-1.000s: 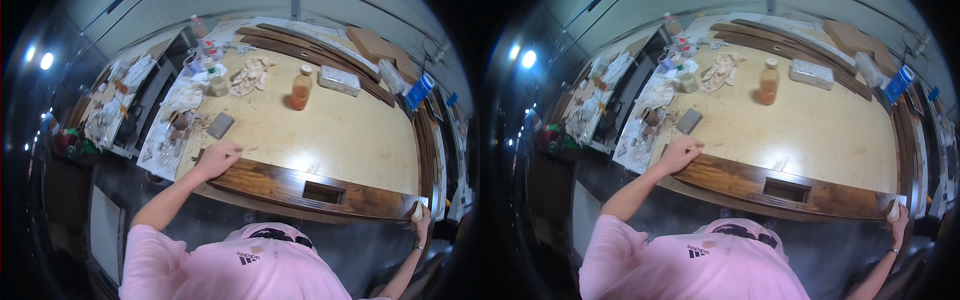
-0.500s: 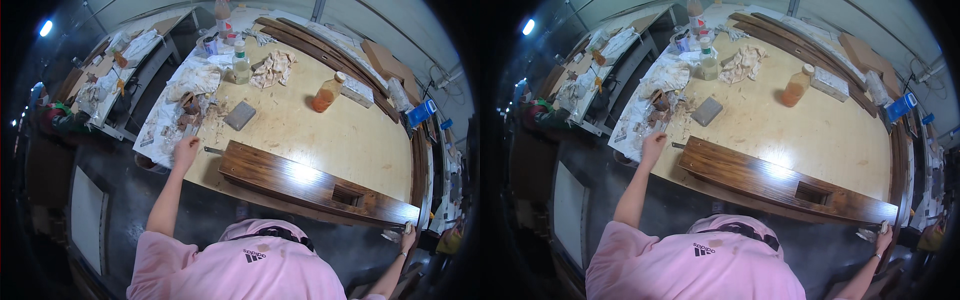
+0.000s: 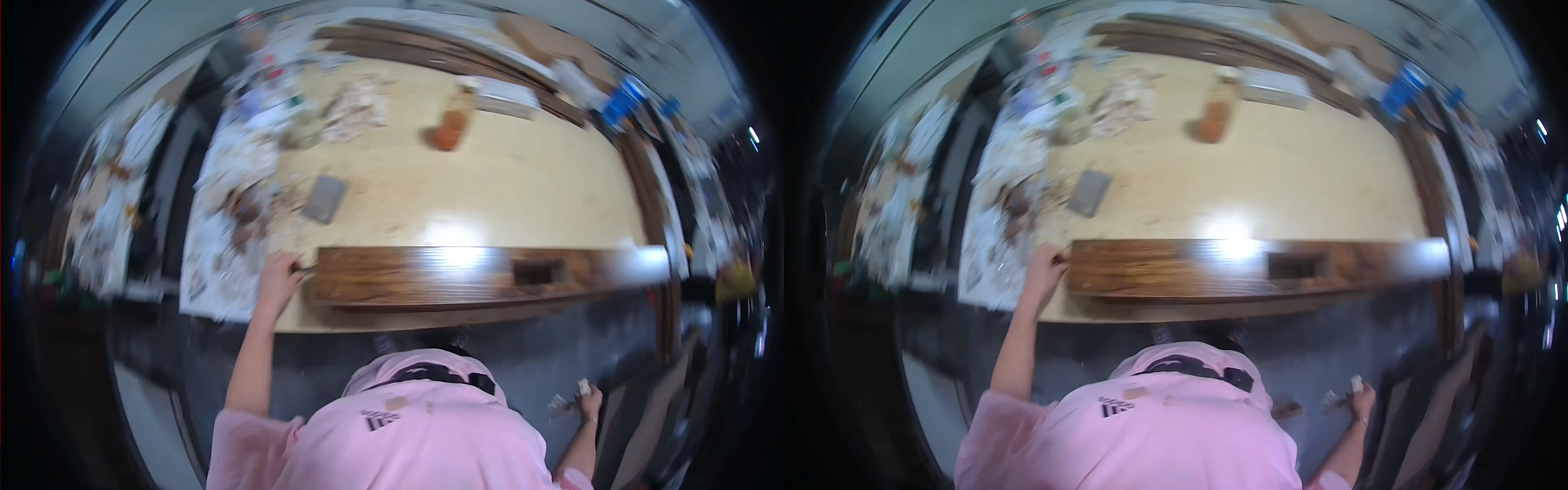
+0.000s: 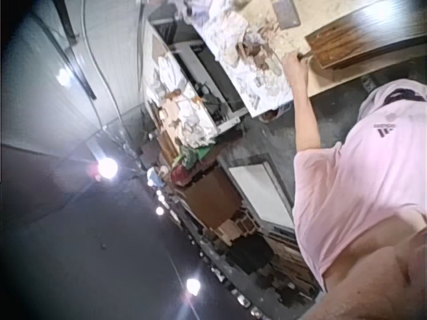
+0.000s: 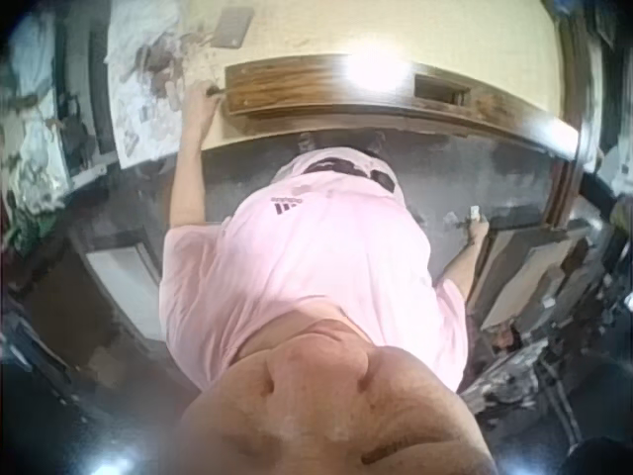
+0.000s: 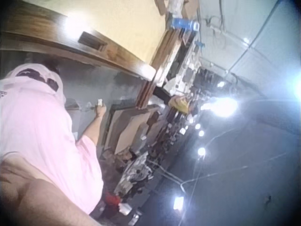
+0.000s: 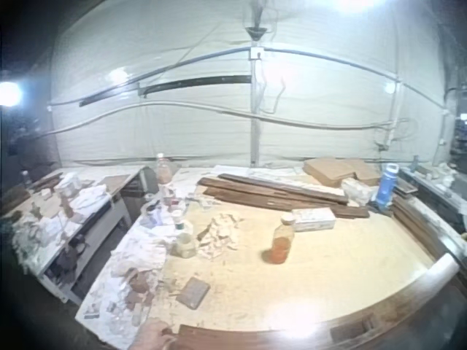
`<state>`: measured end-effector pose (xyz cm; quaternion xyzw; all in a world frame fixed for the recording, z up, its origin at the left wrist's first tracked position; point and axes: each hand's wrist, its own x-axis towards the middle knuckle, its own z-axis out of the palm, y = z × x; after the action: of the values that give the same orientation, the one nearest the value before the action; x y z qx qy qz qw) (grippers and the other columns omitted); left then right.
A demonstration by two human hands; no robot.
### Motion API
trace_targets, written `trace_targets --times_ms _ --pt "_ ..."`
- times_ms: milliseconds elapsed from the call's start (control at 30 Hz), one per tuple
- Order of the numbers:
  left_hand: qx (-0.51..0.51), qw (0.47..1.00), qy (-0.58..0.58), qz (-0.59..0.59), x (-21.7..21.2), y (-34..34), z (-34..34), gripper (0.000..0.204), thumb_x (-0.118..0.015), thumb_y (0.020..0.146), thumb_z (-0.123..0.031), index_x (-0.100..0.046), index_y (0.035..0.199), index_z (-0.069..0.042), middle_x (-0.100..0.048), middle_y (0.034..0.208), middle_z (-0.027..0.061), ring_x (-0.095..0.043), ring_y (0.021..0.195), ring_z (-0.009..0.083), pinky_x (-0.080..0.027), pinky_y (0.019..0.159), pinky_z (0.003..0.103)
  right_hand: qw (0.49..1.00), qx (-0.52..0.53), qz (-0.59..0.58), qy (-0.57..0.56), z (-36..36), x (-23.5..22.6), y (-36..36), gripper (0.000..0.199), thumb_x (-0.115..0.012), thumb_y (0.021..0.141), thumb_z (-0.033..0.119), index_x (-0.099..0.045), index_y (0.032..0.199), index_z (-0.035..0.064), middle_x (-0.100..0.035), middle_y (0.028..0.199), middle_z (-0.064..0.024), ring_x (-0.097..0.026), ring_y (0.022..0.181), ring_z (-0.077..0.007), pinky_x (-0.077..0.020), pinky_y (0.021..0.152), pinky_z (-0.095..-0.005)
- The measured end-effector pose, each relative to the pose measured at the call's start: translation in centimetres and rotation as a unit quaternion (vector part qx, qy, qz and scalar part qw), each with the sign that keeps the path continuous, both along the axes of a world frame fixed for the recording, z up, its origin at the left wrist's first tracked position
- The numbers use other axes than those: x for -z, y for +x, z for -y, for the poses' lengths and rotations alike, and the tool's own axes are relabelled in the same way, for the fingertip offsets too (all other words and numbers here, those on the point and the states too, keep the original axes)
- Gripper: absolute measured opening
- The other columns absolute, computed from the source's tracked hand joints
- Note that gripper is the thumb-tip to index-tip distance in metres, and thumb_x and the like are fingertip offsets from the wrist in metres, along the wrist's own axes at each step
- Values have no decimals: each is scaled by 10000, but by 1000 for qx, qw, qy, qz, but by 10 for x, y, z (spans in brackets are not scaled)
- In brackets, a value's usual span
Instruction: The person wipes a dark wood component with a cloth, pours liquid from a bottle onto the cloth, and rubs the surface and a rectangular opening of the wood while occasionally using a small block to rub specific areas.
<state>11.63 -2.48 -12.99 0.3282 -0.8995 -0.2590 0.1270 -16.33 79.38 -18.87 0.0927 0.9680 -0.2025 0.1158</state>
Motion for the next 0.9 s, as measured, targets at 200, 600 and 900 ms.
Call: trace_targets --times_ms 200,600,900 --pt "49 997 -32 -50 12 14 8 194 -610 781 -26 -625 974 -9 -586 813 174 -548 735 348 -440 681 399 997 43 62 36 53 -9 71 303 -722 707 86 -734 1006 40 -729 881 -185 -718 830 -304 -536 757 -399" --pt "14 953 162 -256 -157 -158 -167 166 -575 908 35 -598 1063 -22 -542 938 -9 -506 854 81 -414 795 210 947 152 -89 -269 35 -37 -120 124 -681 801 112 -681 743 2 -633 655 -35 -566 609 -113 -439 571 -310" --pt "390 885 191 -166 -134 -463 -446 178 -622 839 79 -671 997 12 -612 878 90 -589 827 183 -462 740 296 938 28 -233 -256 50 -136 -341 380 -701 859 377 -738 962 14 -723 852 -135 -684 795 -214 -501 742 -330"
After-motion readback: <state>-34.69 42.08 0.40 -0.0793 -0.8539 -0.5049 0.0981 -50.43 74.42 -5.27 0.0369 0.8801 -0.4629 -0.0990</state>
